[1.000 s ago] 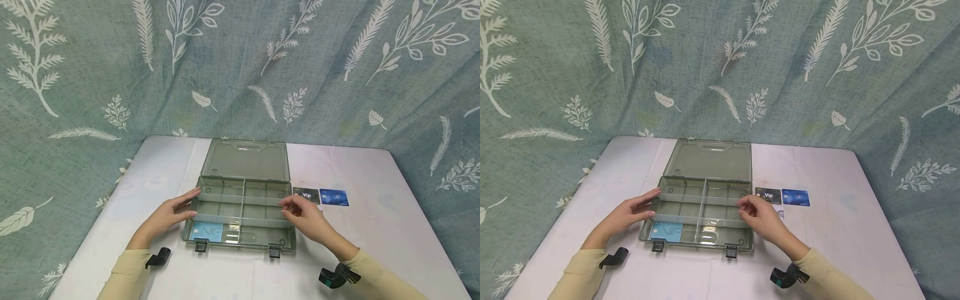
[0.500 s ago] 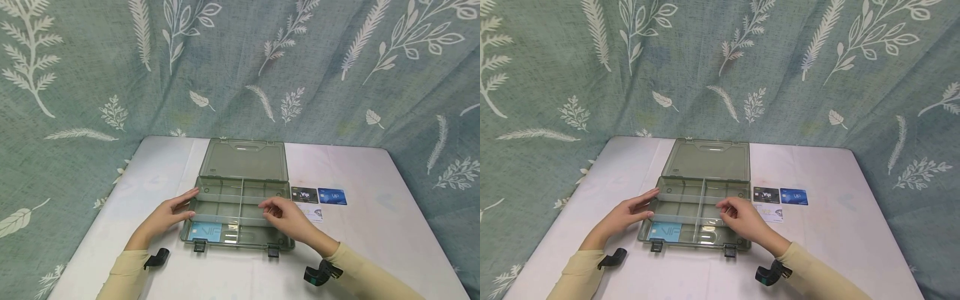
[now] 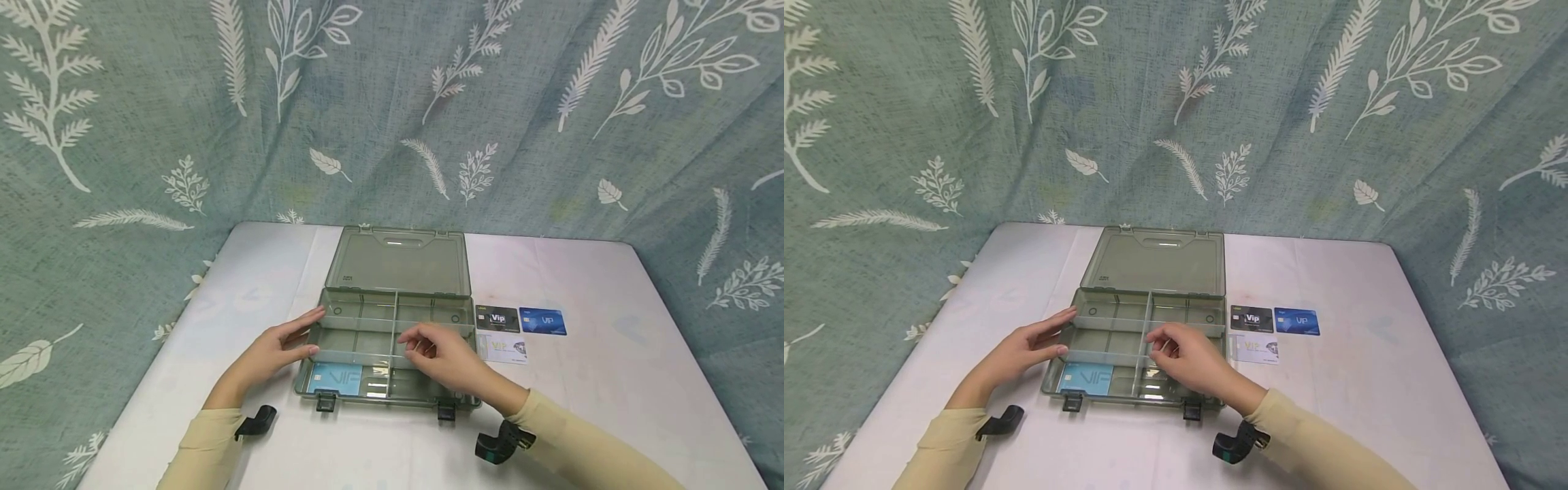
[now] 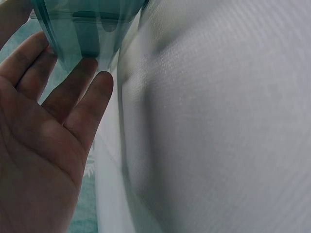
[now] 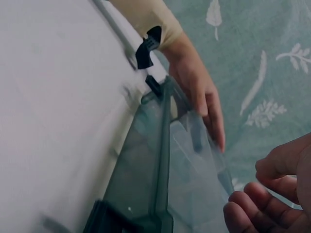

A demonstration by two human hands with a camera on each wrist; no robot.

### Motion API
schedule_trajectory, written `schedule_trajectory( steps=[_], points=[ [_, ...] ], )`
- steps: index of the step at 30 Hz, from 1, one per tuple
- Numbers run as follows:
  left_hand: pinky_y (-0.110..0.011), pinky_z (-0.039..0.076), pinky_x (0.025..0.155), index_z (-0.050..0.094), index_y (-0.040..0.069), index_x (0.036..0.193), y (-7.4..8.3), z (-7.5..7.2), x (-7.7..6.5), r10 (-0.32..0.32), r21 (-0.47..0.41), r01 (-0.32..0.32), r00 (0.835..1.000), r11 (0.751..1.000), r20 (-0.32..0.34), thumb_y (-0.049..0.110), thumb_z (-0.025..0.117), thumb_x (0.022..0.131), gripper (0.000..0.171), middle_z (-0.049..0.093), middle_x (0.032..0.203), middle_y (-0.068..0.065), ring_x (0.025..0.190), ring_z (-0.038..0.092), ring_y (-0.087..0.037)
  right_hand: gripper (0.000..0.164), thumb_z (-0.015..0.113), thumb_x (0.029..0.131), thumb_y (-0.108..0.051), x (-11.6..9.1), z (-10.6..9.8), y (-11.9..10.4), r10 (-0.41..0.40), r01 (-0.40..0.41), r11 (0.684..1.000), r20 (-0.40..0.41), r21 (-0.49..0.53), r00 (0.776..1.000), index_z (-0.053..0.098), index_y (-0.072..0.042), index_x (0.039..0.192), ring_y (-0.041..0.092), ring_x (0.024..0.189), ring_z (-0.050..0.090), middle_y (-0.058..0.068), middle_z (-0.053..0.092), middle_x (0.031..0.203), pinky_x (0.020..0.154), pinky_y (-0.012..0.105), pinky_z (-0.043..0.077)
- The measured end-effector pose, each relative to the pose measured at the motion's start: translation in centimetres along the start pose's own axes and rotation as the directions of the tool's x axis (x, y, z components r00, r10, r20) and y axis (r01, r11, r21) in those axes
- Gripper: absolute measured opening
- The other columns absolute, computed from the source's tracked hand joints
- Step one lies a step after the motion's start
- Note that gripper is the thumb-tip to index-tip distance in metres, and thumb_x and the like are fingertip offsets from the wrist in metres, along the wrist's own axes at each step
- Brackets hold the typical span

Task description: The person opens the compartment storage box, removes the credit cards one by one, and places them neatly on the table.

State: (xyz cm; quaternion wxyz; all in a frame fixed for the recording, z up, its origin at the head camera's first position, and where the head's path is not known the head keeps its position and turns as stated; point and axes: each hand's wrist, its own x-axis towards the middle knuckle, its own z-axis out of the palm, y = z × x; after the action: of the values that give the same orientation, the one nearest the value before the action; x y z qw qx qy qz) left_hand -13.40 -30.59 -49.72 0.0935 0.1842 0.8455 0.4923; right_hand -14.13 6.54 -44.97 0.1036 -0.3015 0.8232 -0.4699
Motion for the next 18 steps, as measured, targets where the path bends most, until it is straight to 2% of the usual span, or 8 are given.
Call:
schedule_trajectory(
  steps=[5, 10, 14, 18],
  points=[
    [-0.026, 0.036, 0.117, 0.041, 0.009, 0.157, 0.0, 0.1, 0.0, 0.007, 0.0, -0.007, 1.0, 1.0, 0.001, 0.022, 0.072, 0.097, 0.069, 0.029, 0.166, -0.002, 0.148, 0.032, -0.031, 0.02, 0.066, 0.098, -0.011, 0.5, 0.8, -0.4, -0.003, 0.002, 1.0, 0.049, 0.028, 0.999, 0.071, -0.009, 0.117, 0.009, 0.083, 0.062, -0.006, 0.066, 0.096, 0.075, 0.025, 0.059],
    [-0.031, 0.036, 0.117, 0.041, 0.01, 0.157, -0.1, 0.0, 0.0, 0.016, 0.014, -0.016, 1.0, 1.0, 0.0, 0.022, 0.072, 0.097, 0.069, 0.028, 0.166, -0.002, 0.148, 0.033, -0.03, 0.023, 0.065, 0.1, -0.013, 1.0, 1.5, -1.1, 0.015, -0.027, 0.995, 0.123, 0.099, 0.992, 0.07, -0.014, 0.122, 0.01, 0.089, 0.064, -0.002, 0.069, 0.103, 0.08, 0.024, 0.059],
    [-0.029, 0.036, 0.117, 0.041, 0.009, 0.157, -0.1, 0.1, 0.0, 0.021, 0.013, -0.021, 1.0, 1.0, 0.0, 0.021, 0.072, 0.097, 0.068, 0.028, 0.166, -0.003, 0.149, 0.033, -0.027, 0.03, 0.064, 0.1, -0.013, 1.4, 1.9, -1.7, 0.03, -0.065, 0.985, 0.21, 0.16, 0.977, 0.067, -0.009, 0.13, 0.011, 0.094, 0.065, 0.005, 0.071, 0.111, 0.082, 0.024, 0.058],
    [-0.024, 0.036, 0.117, 0.041, 0.008, 0.156, -0.1, 0.1, 0.0, 0.03, 0.008, -0.03, 1.0, 1.0, -0.001, 0.019, 0.072, 0.097, 0.068, 0.029, 0.166, -0.005, 0.148, 0.033, -0.017, 0.038, 0.062, 0.102, -0.017, 1.9, 2.5, -2.1, 0.045, -0.113, 0.971, 0.304, 0.21, 0.952, 0.06, -0.002, 0.138, 0.013, 0.105, 0.066, 0.011, 0.07, 0.122, 0.09, 0.021, 0.056]
  ],
)
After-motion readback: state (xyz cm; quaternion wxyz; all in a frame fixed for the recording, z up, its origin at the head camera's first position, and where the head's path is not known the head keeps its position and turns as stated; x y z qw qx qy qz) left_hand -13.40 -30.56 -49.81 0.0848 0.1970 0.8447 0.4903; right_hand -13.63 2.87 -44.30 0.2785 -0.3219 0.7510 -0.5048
